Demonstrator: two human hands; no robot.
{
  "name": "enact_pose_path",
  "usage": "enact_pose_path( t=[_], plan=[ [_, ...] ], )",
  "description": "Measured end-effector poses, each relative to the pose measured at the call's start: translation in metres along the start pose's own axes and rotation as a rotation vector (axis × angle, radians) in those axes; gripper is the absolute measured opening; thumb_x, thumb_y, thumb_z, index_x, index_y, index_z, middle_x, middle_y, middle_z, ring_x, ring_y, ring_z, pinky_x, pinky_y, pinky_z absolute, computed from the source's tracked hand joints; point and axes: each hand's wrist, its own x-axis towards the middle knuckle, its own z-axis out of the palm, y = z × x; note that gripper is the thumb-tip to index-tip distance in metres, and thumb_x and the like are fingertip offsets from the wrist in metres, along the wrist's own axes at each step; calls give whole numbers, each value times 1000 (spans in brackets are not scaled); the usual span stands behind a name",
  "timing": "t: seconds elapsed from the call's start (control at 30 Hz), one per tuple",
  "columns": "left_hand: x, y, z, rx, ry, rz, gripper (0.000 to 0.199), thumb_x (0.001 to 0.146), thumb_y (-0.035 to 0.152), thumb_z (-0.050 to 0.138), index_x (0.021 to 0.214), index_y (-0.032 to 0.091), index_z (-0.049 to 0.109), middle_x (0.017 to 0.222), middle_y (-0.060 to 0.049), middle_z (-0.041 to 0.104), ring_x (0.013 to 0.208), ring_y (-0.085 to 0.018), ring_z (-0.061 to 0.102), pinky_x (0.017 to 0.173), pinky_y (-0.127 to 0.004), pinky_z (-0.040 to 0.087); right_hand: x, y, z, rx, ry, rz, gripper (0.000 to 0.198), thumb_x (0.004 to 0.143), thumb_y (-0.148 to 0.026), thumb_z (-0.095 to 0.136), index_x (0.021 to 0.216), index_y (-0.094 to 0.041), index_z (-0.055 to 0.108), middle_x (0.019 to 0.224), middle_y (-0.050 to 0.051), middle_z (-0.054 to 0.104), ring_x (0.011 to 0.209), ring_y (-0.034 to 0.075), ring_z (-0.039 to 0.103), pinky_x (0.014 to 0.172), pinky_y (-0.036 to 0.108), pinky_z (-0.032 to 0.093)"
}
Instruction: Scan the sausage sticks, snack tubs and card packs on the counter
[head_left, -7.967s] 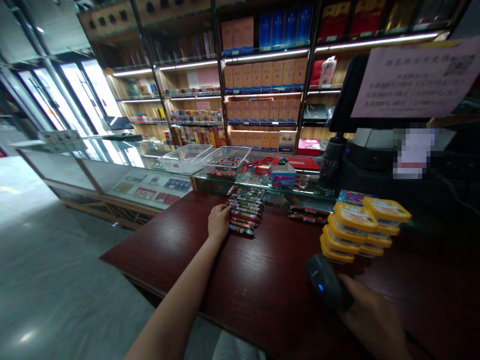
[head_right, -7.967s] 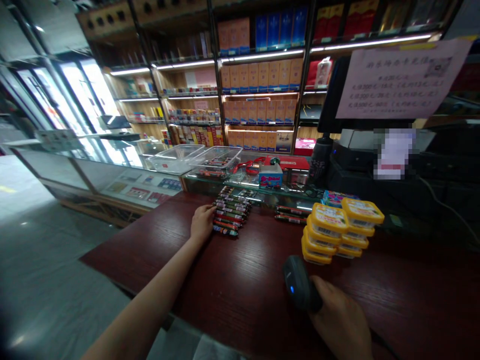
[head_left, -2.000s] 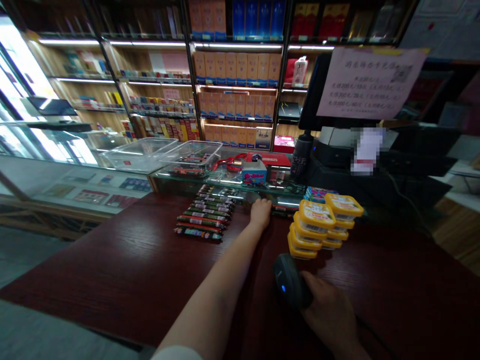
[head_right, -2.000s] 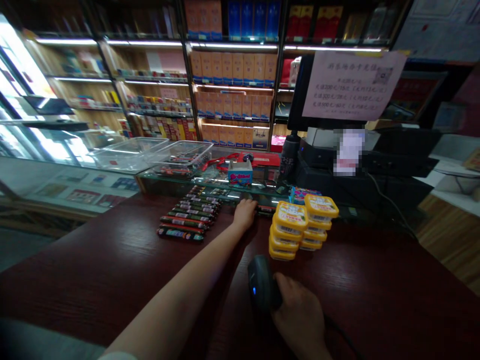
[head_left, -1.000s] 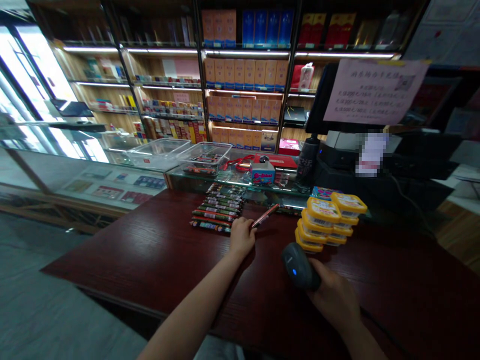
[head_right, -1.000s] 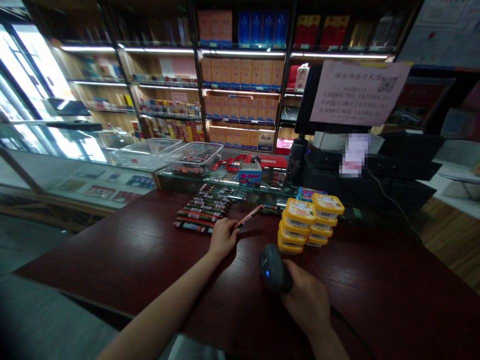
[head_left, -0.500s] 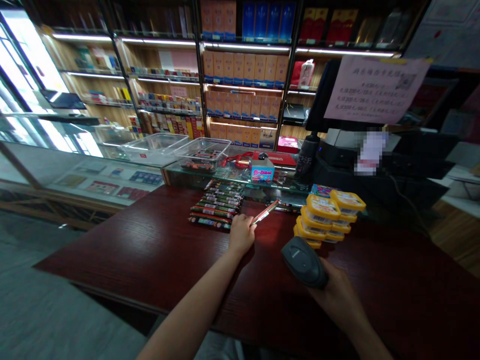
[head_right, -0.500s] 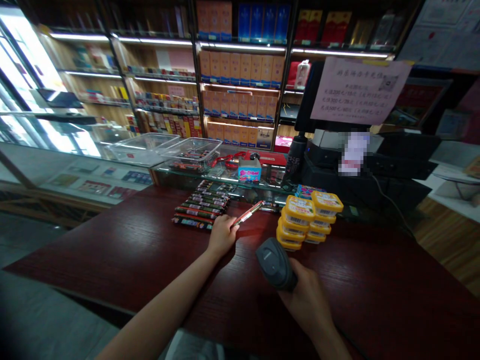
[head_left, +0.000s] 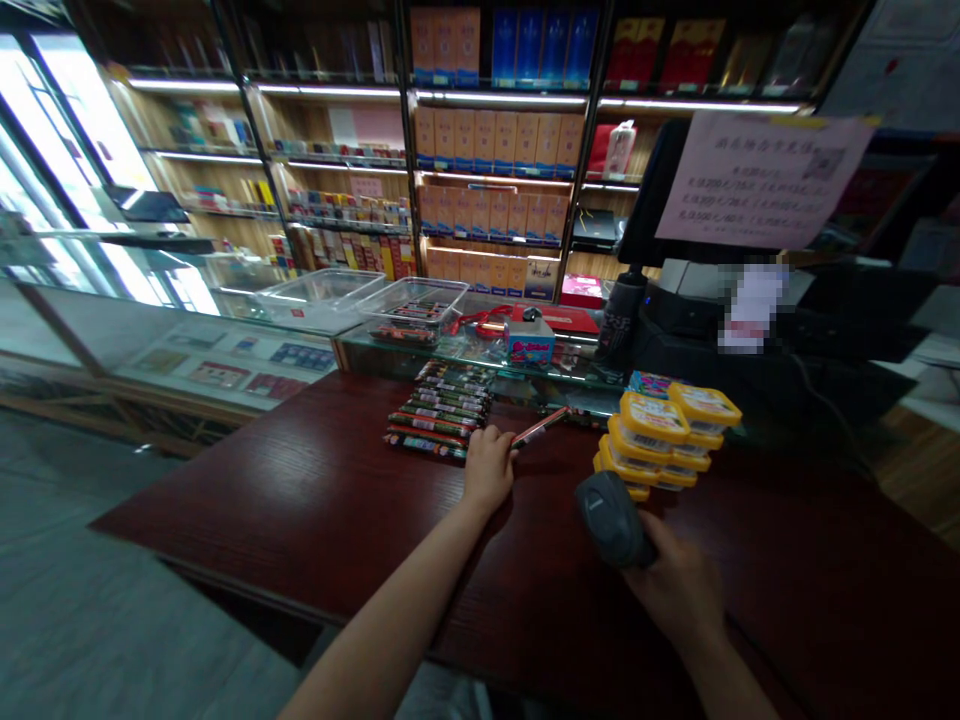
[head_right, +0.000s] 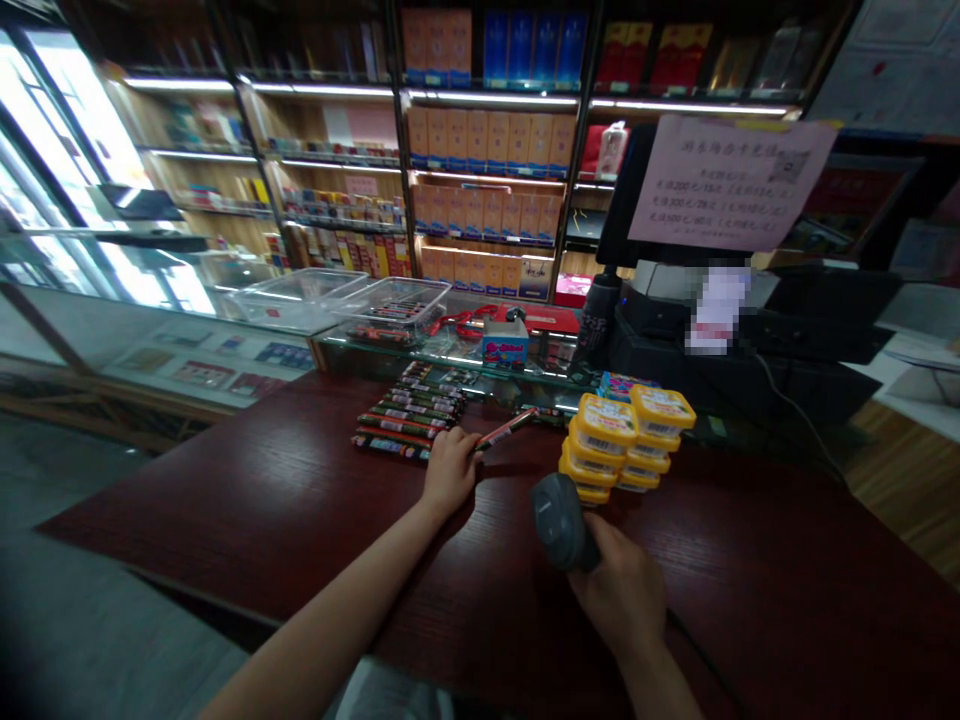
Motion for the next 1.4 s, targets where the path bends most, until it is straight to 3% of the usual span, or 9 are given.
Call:
enact_pose_path(
  t=[0.17,0.37,0.53,0.7,0.83,0.97,1.23,1.4],
  plan=[
    [-1,2,-2,6,8,-3,31,86,18,48,115,24,57,101,-7,52,96,-22,43,88,-36,37,-11,9,14,-6,74,-153,30,77,-18,46,104,-16,59,95,10,71,80,22,67,69,30,46],
    [11,-12,-24,15,14,-23,32,83,16,49,112,26,61,103,-6,55,101,-23,44,90,-36,36,-14,13,15,-36,77,-164,31,78,-20,46,105,-16,59,96,11,71,80,22,67,69,31,48],
    [17,-49,-67,54,59,-56,33,84,19,50,112,29,64,103,-5,59,98,-23,45,88,-37,37,-15,14,16,-40,53,-136,32,77,-21,46,106,-18,59,96,10,71,79,22,68,67,31,48],
    [-9,-97,-93,139,135,-113,36,83,19,48,112,32,65,106,-3,60,96,-22,46,87,-36,38,-15,12,15,-36,76,-152,30,78,-21,45,104,-17,59,96,10,71,78,22,68,67,31,48],
    [-30,-118,-93,237,175,-205,36,84,18,45,111,30,65,109,-5,59,100,-24,45,88,-38,37,-16,12,15,-38,84,-172,29,79,-22,45,103,-17,60,95,10,72,78,22,68,68,30,48],
    [-31,-120,-87,275,153,-249,36,85,19,44,112,31,64,112,-5,59,104,-25,45,89,-39,38,-16,13,15,-20,71,-153,30,79,-23,45,103,-17,62,95,10,72,77,22,68,68,31,48],
    [-28,-124,-80,245,208,-202,43,78,12,47,114,28,64,119,-5,58,114,-24,46,100,-37,37,-17,11,13,-101,60,-159,29,81,-25,44,104,-18,61,92,9,72,73,22,68,62,30,47],
    [-31,-122,-82,213,173,-114,44,72,23,60,116,29,63,123,-4,55,118,-25,44,104,-39,35,-18,15,15,-97,64,-174,31,80,-26,44,106,-17,59,94,9,72,75,22,67,63,29,46]
  ],
)
